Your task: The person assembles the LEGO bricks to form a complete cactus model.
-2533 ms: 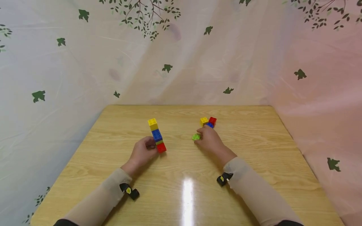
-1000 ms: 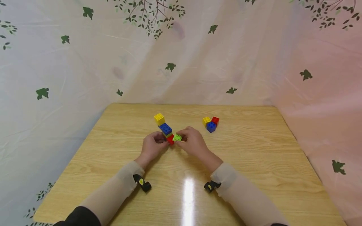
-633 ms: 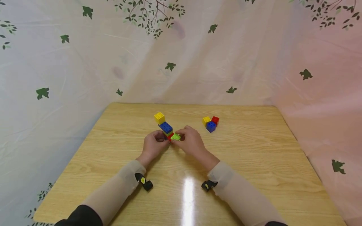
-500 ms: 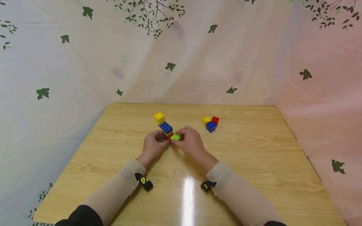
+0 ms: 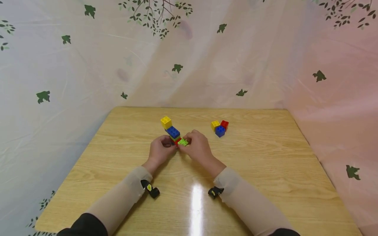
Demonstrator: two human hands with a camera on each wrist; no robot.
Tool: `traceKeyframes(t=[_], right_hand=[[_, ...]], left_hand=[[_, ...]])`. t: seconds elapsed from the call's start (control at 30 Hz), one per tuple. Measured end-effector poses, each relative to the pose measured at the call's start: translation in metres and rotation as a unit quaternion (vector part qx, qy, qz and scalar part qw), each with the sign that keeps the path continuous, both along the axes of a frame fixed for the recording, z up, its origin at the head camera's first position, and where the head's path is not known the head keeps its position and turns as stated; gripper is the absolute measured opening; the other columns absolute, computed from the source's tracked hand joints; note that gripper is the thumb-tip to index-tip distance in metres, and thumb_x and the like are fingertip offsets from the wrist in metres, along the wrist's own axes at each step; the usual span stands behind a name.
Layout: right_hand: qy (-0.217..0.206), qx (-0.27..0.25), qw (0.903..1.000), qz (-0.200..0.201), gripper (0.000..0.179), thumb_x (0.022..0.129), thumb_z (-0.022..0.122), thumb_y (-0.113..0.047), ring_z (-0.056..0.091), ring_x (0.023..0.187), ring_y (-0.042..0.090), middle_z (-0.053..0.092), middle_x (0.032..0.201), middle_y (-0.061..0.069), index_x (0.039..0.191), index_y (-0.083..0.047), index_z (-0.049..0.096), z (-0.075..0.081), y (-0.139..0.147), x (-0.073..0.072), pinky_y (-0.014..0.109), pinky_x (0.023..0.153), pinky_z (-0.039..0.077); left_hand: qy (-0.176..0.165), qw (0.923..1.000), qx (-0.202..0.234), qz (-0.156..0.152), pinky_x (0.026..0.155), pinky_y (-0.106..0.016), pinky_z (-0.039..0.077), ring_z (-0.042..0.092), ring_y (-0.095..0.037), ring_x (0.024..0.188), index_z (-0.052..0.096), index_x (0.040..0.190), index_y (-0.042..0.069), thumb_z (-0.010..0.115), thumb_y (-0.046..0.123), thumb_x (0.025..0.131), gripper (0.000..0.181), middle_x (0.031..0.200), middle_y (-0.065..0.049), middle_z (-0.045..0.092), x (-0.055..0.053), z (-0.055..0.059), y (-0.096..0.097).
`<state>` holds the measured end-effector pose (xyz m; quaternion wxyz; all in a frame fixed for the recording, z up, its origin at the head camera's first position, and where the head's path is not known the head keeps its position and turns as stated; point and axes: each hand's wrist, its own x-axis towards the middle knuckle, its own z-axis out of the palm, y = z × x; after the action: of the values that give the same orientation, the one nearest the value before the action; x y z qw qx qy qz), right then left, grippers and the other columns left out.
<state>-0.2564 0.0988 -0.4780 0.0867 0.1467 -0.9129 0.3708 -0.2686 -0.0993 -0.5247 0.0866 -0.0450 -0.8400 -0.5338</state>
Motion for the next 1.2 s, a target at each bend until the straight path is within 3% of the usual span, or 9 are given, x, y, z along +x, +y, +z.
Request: traceKeyframes(t=[0.5,0.93,1.2], right_hand=[[0.015,0.035,0.9991,-0.019,0.031,0.077,0.093,-0.027,0.055,0.074,0.017,0.056,0.083,-0.001,0.097,-0.008,0.078,0.009,-0.010,0.001,0.032,0.066,0.051],[-0.026,0.014,0.9994,-0.017,0.028,0.083,0.088,-0.026,0.055,0.079,0.020,0.058,0.090,0.002,0.098,-0.012,0.069,0.002,-0.010,0.002,0.032,0.067,0.050],[-0.020,0.025,0.9993,-0.019,0.031,0.079,0.090,-0.026,0.054,0.076,0.020,0.056,0.088,0.002,0.092,-0.011,0.066,0.003,-0.014,0.001,0.031,0.064,0.049]], left_hand=[[-0.003,1.0000,-0.002,-0.001,0.082,-0.037,0.062,0.071,-0.020,0.089,0.077,0.110,0.005,0.089,0.015,0.083,0.032,0.096,-0.006,0.076,-0.001,0.003,0.000],[-0.007,1.0000,-0.004,-0.003,0.083,-0.037,0.061,0.071,-0.021,0.090,0.076,0.111,0.003,0.088,0.015,0.084,0.031,0.097,-0.008,0.076,0.000,0.002,0.000],[-0.010,0.9999,-0.009,0.001,0.084,-0.038,0.061,0.071,-0.020,0.091,0.077,0.111,0.006,0.089,0.018,0.084,0.031,0.098,-0.006,0.076,0.000,0.002,-0.001]])
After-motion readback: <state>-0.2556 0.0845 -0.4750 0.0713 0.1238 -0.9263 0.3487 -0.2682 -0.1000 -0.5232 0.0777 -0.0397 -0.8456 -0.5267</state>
